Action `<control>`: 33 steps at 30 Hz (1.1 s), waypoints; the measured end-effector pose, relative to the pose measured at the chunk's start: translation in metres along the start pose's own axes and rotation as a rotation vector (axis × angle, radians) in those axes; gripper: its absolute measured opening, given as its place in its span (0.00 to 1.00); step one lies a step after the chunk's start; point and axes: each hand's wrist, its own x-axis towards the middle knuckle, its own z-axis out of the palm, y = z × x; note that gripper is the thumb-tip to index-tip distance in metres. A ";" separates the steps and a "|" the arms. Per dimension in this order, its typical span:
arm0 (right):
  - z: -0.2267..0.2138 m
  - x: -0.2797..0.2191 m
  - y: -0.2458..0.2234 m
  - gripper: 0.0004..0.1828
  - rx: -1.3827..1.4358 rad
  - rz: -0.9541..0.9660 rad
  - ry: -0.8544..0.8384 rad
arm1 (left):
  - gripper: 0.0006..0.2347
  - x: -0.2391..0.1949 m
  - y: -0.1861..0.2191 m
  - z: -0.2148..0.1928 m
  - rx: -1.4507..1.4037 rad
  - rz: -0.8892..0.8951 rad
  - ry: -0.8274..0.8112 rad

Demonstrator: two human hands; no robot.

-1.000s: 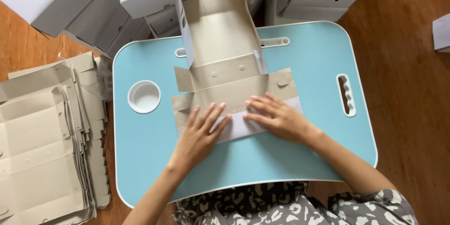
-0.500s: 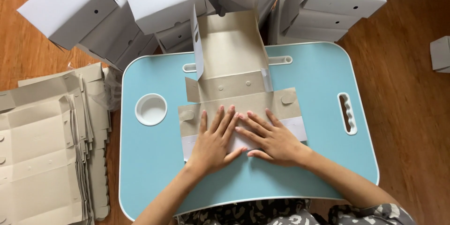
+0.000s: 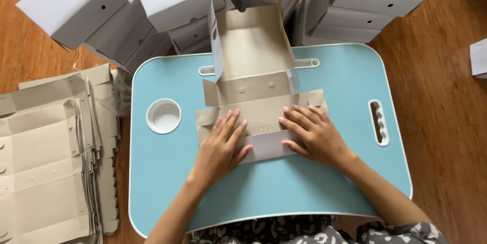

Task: The person assembles a flat cardboard box by folding and tucking its flaps into place, then closes it with a white lid. The process is performed by hand on a light blue tray with stacks of similar boxes nearby.

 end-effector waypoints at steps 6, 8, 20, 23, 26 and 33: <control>-0.005 0.021 -0.025 0.34 -0.078 -0.122 0.226 | 0.35 0.009 0.008 -0.018 0.155 0.077 0.089; -0.005 0.027 -0.022 0.37 -0.054 -0.097 0.140 | 0.46 0.011 0.001 -0.022 0.160 -0.018 -0.006; 0.010 0.021 0.009 0.49 0.050 0.364 -0.123 | 0.59 0.008 -0.021 -0.018 0.028 -0.360 -0.303; 0.007 0.021 0.008 0.53 0.064 0.375 -0.156 | 0.55 0.003 -0.025 -0.014 0.069 -0.416 -0.065; 0.006 0.017 0.004 0.55 0.070 0.389 -0.149 | 0.49 0.000 -0.026 -0.018 0.045 -0.515 0.091; 0.008 0.014 0.003 0.56 0.105 0.357 -0.087 | 0.48 -0.006 -0.031 -0.029 -0.924 -0.758 0.259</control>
